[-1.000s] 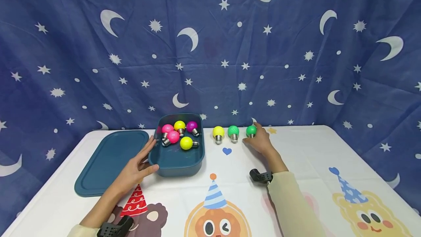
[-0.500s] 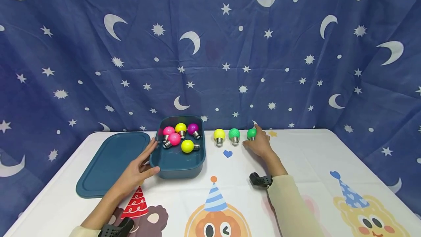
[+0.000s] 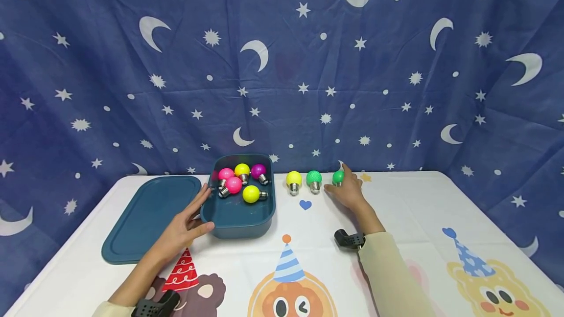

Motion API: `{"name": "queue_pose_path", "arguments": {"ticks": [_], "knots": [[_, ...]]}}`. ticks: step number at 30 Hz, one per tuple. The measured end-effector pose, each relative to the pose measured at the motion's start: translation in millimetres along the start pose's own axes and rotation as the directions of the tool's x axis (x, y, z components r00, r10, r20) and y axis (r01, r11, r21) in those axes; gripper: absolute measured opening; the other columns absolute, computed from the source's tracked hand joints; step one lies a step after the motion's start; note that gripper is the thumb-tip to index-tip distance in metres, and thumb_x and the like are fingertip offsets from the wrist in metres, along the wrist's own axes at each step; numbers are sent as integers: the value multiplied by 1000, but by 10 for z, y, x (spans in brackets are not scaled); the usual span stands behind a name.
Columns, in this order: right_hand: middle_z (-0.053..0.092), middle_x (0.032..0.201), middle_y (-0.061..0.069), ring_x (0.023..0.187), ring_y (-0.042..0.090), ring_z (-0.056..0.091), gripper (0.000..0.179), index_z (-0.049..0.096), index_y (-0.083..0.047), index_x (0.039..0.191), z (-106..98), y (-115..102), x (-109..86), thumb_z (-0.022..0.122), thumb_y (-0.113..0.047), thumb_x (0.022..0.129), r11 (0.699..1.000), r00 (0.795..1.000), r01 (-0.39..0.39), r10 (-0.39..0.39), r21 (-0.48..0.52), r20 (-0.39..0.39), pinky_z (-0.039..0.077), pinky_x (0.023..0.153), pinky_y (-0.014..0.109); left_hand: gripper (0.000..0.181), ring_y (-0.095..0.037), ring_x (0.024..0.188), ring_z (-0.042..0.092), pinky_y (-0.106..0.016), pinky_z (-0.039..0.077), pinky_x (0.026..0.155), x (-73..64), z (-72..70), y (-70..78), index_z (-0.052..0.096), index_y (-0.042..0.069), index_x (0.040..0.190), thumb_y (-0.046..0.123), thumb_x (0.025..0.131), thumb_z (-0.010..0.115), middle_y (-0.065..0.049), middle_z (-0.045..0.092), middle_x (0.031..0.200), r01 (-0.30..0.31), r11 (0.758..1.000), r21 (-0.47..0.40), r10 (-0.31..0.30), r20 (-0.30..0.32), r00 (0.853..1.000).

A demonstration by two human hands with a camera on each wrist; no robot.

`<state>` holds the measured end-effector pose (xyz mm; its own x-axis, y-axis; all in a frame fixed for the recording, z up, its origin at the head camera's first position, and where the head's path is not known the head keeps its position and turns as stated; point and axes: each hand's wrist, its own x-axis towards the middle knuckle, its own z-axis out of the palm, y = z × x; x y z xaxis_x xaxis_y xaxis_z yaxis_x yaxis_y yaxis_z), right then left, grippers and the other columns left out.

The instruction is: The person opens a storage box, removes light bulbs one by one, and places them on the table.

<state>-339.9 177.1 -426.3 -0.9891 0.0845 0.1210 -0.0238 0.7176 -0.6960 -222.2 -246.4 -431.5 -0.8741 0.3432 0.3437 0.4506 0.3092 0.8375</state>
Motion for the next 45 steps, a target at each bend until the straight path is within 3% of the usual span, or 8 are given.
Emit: {"name": "queue_pose_path", "arguments": {"ticks": [11, 20, 26, 28, 33, 35, 41, 45], "knots": [[36, 140, 34, 123, 50, 30, 71, 27, 5, 147, -39, 39, 25, 59, -29, 93, 1000, 1000, -9, 9, 12, -9, 30, 101, 60, 77, -41, 141, 14, -10, 31, 97, -5, 1, -3, 22, 23, 153, 8, 90, 64, -4, 6, 160, -1, 1000, 14, 2, -5, 1000], [34, 143, 31, 125, 49, 31, 64, 28, 3, 147, -100, 66, 49, 49, -32, 98, 999, 1000, -20, 20, 33, -8, 32, 102, 59, 77, -41, 141, 15, -12, 30, 97, -5, 9, 3, 22, 16, 154, 8, 90, 65, -9, 6, 160, 2, 1000, 26, -2, -10, 1000], [32, 144, 32, 129, 49, 30, 64, 26, 3, 148, -132, 95, 56, 47, -32, 100, 998, 1000, -20, 20, 58, -2, 30, 104, 59, 77, -42, 140, 17, -45, 31, 104, -10, 14, 5, 22, 22, 153, 9, 90, 65, -7, 7, 160, 7, 999, 33, -6, -13, 1000], [32, 143, 32, 129, 48, 32, 64, 26, 4, 148, -143, 104, 51, 48, -31, 99, 998, 1000, -23, 23, 63, -8, 31, 104, 58, 77, -43, 140, 18, -49, 29, 103, -13, 15, 2, 22, 22, 153, 9, 90, 65, -7, 7, 160, 6, 999, 34, -6, -14, 1000], [34, 139, 33, 127, 48, 36, 63, 27, 4, 147, -171, 116, 40, 51, -25, 97, 997, 999, -40, 42, 64, -27, 33, 103, 57, 77, -42, 140, 17, -23, 32, 102, -13, 18, -9, 22, 22, 153, 9, 90, 65, -6, 7, 160, 5, 999, 34, -5, -12, 1000], [35, 138, 34, 126, 48, 36, 62, 27, 4, 147, -184, 118, 42, 51, -24, 97, 997, 998, -44, 45, 59, -33, 33, 103, 57, 78, -42, 140, 17, -19, 31, 100, -12, 19, -9, 22, 22, 153, 9, 90, 65, -6, 7, 160, 7, 999, 32, -7, -12, 1000], [36, 139, 33, 128, 51, 29, 61, 27, 4, 147, -250, 96, 41, 49, -26, 99, 999, 999, -36, 37, 28, -36, 27, 104, 61, 78, -43, 140, 17, -50, 29, 103, -9, 20, 6, 22, 20, 153, 8, 90, 65, -9, 7, 160, 11, 999, 32, -10, -16, 1000], [33, 141, 33, 129, 53, 25, 62, 25, 4, 148, -331, 46, 14, 48, -27, 100, 999, 999, -10, 12, 42, -45, 25, 103, 64, 77, -44, 139, 17, -53, 28, 102, -11, 21, 3, 21, 18, 154, 9, 90, 65, -7, 6, 160, 10, 999, 32, -10, -16, 1000]]}}
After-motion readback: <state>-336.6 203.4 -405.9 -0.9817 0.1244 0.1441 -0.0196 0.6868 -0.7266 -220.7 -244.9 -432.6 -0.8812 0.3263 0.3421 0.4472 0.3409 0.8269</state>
